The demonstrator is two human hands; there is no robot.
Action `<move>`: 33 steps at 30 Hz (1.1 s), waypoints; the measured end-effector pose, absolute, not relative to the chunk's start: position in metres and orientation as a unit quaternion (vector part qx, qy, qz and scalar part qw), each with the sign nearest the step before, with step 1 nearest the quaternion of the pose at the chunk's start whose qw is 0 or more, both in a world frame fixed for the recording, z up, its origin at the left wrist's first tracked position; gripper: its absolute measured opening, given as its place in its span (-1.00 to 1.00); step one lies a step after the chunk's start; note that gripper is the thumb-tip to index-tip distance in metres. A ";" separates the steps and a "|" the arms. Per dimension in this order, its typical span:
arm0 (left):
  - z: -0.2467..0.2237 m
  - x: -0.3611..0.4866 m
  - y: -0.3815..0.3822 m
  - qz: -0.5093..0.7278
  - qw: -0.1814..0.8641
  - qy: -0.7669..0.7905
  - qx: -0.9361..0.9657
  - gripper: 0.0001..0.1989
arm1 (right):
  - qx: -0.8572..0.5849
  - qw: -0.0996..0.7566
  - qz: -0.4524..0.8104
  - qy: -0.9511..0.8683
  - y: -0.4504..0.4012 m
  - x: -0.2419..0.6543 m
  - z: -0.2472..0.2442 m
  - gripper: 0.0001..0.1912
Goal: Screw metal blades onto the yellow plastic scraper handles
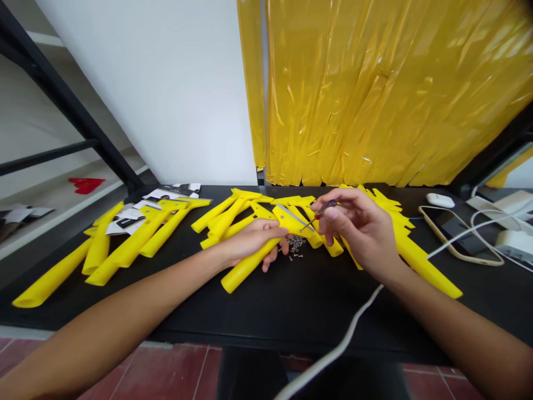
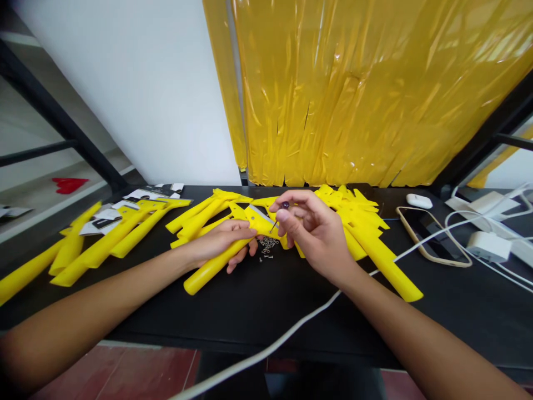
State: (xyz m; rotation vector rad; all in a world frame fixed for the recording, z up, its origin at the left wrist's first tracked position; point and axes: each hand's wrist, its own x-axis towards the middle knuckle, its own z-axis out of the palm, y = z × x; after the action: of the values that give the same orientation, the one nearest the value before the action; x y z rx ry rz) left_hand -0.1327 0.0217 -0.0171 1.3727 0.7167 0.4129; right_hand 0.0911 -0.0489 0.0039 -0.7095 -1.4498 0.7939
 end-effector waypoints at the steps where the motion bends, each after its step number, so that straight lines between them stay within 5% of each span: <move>1: -0.017 -0.133 0.022 0.186 0.695 0.322 0.615 -0.75 | -0.313 0.627 0.325 -0.635 -0.049 0.091 0.003 -0.84; 9: -0.016 -0.134 0.023 0.171 0.706 0.325 0.606 -0.72 | -0.314 0.591 0.360 -0.650 -0.051 0.093 0.004 -0.73; 16: -0.016 -0.134 0.024 0.173 0.721 0.333 0.582 -0.75 | -0.301 0.611 0.282 -0.675 -0.050 0.090 0.003 -0.90; 21: -0.011 -0.135 0.024 0.142 0.734 0.331 0.575 -0.71 | -0.293 0.575 0.373 -0.667 -0.052 0.094 0.004 -0.69; 28: -0.008 -0.133 0.020 0.126 0.747 0.327 0.564 -0.71 | -0.328 0.603 0.264 -0.678 -0.053 0.091 0.003 -0.92; 33: -0.007 -0.133 0.018 0.116 0.746 0.333 0.565 -0.71 | -0.289 0.589 0.358 -0.664 -0.054 0.092 0.007 -0.68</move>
State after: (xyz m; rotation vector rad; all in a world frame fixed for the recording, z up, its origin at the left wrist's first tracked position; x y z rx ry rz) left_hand -0.1326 0.0184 -0.0073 1.2366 0.7299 0.2534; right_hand 0.0924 -0.0536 0.0069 -0.6734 -1.5469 0.8342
